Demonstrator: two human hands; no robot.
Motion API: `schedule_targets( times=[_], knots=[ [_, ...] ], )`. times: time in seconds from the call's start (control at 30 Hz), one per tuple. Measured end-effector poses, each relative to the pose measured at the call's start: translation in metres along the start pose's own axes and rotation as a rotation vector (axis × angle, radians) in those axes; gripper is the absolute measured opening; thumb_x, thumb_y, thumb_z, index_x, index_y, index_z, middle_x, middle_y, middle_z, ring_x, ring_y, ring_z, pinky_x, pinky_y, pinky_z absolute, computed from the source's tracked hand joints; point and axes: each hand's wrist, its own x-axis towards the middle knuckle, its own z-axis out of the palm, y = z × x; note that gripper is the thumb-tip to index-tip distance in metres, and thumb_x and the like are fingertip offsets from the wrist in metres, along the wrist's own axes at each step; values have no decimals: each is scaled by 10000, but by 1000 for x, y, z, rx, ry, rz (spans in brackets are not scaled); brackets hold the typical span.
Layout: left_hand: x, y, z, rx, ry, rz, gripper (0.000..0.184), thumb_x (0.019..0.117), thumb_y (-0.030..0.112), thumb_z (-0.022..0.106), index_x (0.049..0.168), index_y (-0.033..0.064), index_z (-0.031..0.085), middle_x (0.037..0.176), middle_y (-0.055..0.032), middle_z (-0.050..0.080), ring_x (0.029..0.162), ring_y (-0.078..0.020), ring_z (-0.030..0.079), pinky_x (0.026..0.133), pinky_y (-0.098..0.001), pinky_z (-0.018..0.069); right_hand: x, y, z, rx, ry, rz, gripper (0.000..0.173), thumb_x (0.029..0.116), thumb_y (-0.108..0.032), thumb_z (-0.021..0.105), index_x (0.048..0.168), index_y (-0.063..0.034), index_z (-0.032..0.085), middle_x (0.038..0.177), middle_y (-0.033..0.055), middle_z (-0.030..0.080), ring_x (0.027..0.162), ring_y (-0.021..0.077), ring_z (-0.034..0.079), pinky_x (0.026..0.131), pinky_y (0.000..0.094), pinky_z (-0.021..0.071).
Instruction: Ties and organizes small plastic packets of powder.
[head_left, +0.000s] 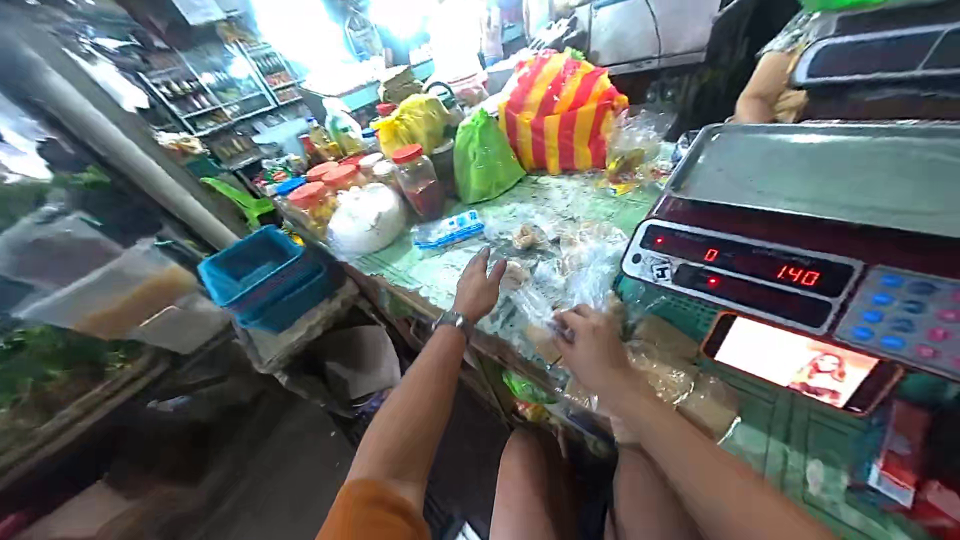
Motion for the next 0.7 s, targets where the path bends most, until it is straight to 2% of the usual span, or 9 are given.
schedule_targets(
  times=[0.1,0.17,0.2,0.27,0.43,0.5,0.57,0.63,0.7],
  knots=[
    [80,17,29,247,-132,-14,838,1048,654,278,1561,-1,378,1611,-250,360,1506,-420,325,1191,-691,243,-1,3,-1,3,26,-56,240,954,-163,651,1160,-89,749,1186,150,697,1046,298,694,926,474,566],
    [105,29,48,371,-194,-49,915,1020,715,250,1561,-14,369,1616,-274,334,1520,-449,277,1182,-727,200,-2,4,0,11,39,-80,208,936,-149,660,1110,-93,760,1146,134,704,1002,279,701,890,452,582],
    [110,29,60,418,-201,-70,960,1001,746,258,1580,-17,325,1626,-285,307,1530,-470,235,1182,-749,158,-2,6,4,5,64,-97,189,930,-152,662,1078,-96,765,1103,127,711,951,272,709,842,443,594],
    [106,20,82,525,-152,-89,1057,951,812,263,1605,-19,246,1623,-295,302,1521,-494,240,1167,-760,174,-1,9,13,-6,96,-112,154,916,-153,665,1022,-103,764,1027,111,716,875,262,714,769,436,606],
    [104,15,88,518,-168,-118,1070,948,822,211,1627,-5,169,1648,-303,230,1541,-489,177,1180,-749,147,1,11,19,-16,51,-78,157,900,-177,660,1008,-100,745,975,94,702,837,258,702,722,444,593],
    [115,13,72,342,-253,-154,977,997,760,197,1636,21,159,1670,-283,185,1548,-478,161,1177,-761,142,1,9,16,1,40,-75,178,909,-181,654,1044,-105,742,997,96,702,853,262,703,726,450,594],
    [129,18,56,175,-238,-206,975,996,760,166,1632,20,178,1666,-287,192,1543,-473,184,1190,-740,171,4,9,12,9,55,-75,289,911,-168,647,1186,-141,732,1032,96,714,868,269,711,736,459,597],
    [126,17,55,267,-159,-179,1001,991,764,237,1626,-7,175,1671,-294,165,1560,-468,116,1212,-722,85,4,6,12,6,33,-78,451,918,-154,622,1363,-211,668,1058,109,715,857,284,706,733,480,586],
    [118,7,69,452,-121,-120,1074,938,832,262,1634,19,174,1665,-293,188,1556,-475,129,1203,-740,75,3,6,14,-7,79,-108,475,913,-162,611,1374,-260,671,998,100,708,790,263,693,672,453,578]
  ],
)
